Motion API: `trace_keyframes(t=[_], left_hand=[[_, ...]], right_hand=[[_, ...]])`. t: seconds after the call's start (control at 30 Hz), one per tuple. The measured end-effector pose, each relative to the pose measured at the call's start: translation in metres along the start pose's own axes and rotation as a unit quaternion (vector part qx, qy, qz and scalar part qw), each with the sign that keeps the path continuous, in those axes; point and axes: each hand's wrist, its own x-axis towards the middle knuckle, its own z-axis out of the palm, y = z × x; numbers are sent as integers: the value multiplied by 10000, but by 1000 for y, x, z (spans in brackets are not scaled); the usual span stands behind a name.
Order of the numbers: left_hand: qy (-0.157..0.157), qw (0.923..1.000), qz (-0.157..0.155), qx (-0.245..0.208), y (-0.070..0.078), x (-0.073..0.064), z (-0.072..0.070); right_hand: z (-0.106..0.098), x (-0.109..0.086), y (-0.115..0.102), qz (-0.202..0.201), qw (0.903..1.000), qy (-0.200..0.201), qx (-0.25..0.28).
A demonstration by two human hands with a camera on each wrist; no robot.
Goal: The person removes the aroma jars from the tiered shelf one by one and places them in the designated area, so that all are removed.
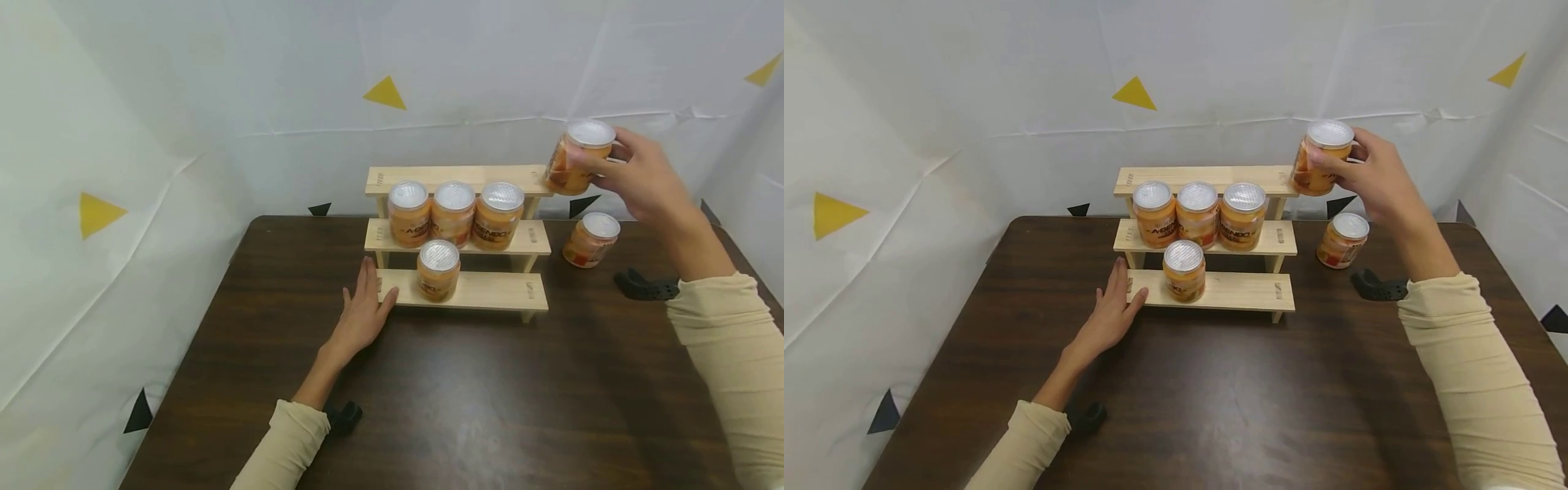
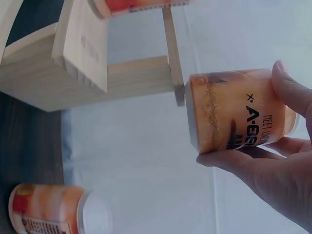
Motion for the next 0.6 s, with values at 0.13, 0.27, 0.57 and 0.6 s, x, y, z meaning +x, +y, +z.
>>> trace_keyframes(t=[0.13, 0.27, 0.57, 0.6], left_hand=[[31, 9997, 21, -245, 10, -5, -9], [71, 9997, 34, -216, 8, -4, -10], [14, 9999, -85, -130, 9, -5, -14], [44, 9998, -43, -179, 12, -7, -15]], right_hand=[[-7, -4, 5, -30, 9990, 47, 453], [-14, -8, 9, 7, 9987, 100, 504], [-28, -16, 20, 3, 9927, 119, 1204], [-30, -16, 22, 22, 9935, 126, 1129]])
